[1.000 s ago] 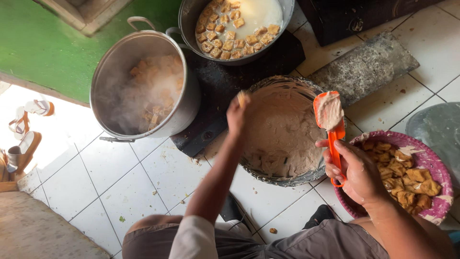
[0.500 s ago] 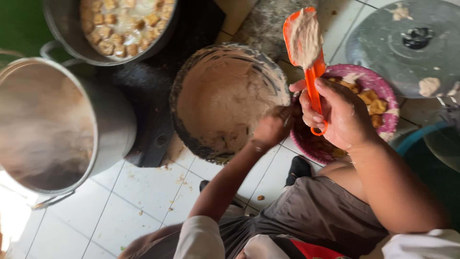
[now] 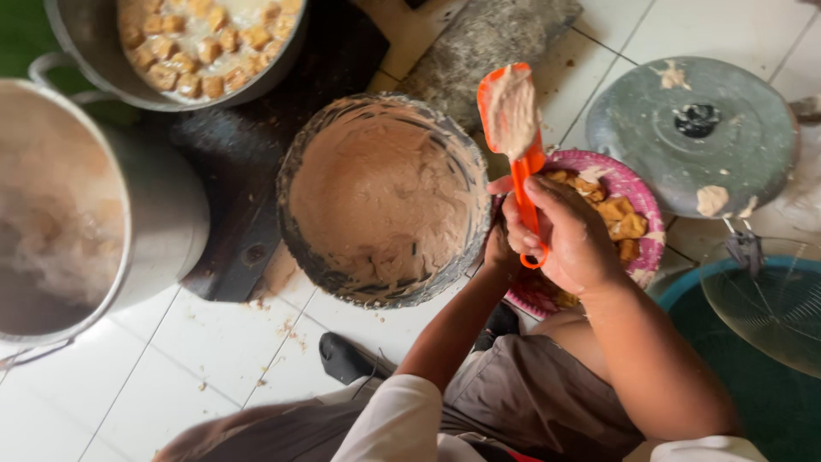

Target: The person scoops a thick brown paste from a large bowl using an orange spatula and spreads it onto small fried dough pieces held in their left hand. They then place the coated pieces into a pink basket. Two pots on the stove are visible, one boiling and one frying similar dough pieces.

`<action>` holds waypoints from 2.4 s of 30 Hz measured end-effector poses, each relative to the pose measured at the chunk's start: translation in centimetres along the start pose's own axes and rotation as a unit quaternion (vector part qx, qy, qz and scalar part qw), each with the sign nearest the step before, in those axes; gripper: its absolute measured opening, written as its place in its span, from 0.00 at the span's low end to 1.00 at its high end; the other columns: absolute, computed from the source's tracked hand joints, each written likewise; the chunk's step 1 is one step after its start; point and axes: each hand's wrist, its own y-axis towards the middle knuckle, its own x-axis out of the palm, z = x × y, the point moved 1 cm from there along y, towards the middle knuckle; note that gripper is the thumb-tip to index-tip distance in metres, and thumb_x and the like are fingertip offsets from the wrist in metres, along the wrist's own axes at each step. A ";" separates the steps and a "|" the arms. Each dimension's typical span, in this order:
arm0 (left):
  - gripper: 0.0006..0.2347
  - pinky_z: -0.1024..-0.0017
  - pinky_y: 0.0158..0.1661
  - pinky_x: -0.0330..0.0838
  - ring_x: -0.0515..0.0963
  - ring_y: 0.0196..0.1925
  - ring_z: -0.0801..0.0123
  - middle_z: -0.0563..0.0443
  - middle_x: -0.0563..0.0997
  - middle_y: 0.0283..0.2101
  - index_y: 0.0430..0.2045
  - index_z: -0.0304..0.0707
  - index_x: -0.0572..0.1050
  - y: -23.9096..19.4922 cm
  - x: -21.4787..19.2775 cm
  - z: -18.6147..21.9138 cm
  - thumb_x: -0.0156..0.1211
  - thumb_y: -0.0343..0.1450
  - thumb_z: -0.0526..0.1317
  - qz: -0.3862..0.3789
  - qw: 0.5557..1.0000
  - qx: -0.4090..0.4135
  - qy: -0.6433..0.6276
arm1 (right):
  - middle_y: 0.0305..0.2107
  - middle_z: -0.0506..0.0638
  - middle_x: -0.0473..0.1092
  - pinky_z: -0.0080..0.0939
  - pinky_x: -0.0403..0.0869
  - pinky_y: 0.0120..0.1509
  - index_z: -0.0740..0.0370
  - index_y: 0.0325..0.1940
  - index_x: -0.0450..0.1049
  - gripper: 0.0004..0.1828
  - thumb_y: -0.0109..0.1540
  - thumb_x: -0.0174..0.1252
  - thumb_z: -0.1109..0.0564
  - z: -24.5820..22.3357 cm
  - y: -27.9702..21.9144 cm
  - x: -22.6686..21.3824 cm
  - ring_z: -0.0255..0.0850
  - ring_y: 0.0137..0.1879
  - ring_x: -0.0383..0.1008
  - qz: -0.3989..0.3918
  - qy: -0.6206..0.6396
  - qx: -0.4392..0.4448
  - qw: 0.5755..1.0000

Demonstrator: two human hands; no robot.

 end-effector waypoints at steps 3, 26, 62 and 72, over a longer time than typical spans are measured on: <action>0.16 0.59 0.54 0.72 0.77 0.58 0.54 0.44 0.77 0.55 0.57 0.44 0.66 -3.3 -4.4 -2.5 0.51 0.74 0.43 -0.022 0.956 0.003 -0.292 | 0.29 0.46 0.64 0.32 0.57 0.31 0.69 0.58 0.72 0.22 0.72 0.48 0.48 0.3 0.4 -0.4 0.31 0.28 0.57 -0.013 -0.071 -0.044 0.996; 0.09 0.50 0.62 0.73 0.77 0.59 0.51 0.43 0.73 0.54 0.51 0.41 0.62 -29.9 -1.7 -25.1 0.47 0.77 0.37 0.416 0.004 -0.407 -0.813 | 0.35 0.54 0.79 0.50 0.77 0.48 0.56 0.35 0.85 0.11 0.63 0.59 0.51 29.5 17.5 -11.4 0.51 0.44 0.80 -0.230 -0.925 -0.025 0.301; 0.09 0.76 0.50 0.72 0.77 0.47 0.80 0.59 0.80 0.46 0.49 0.41 0.75 -23.7 -23.3 -18.9 0.56 0.76 0.38 0.073 0.210 -0.178 -0.959 | 0.34 0.46 0.70 0.29 0.70 0.44 0.67 0.50 0.71 0.13 0.65 0.62 0.59 10.9 1.2 3.0 0.28 0.39 0.68 -0.077 -0.317 -0.145 0.934; 0.07 0.75 0.47 0.71 0.75 0.42 0.78 0.56 0.78 0.41 0.44 0.35 0.71 -22.4 -23.9 -25.3 0.59 0.78 0.38 0.280 0.350 -0.237 -0.862 | 0.24 0.44 0.67 0.32 0.63 0.34 0.64 0.41 0.75 0.17 0.75 0.46 0.52 9.9 -0.1 3.1 0.29 0.30 0.62 -0.092 -0.372 -0.122 0.916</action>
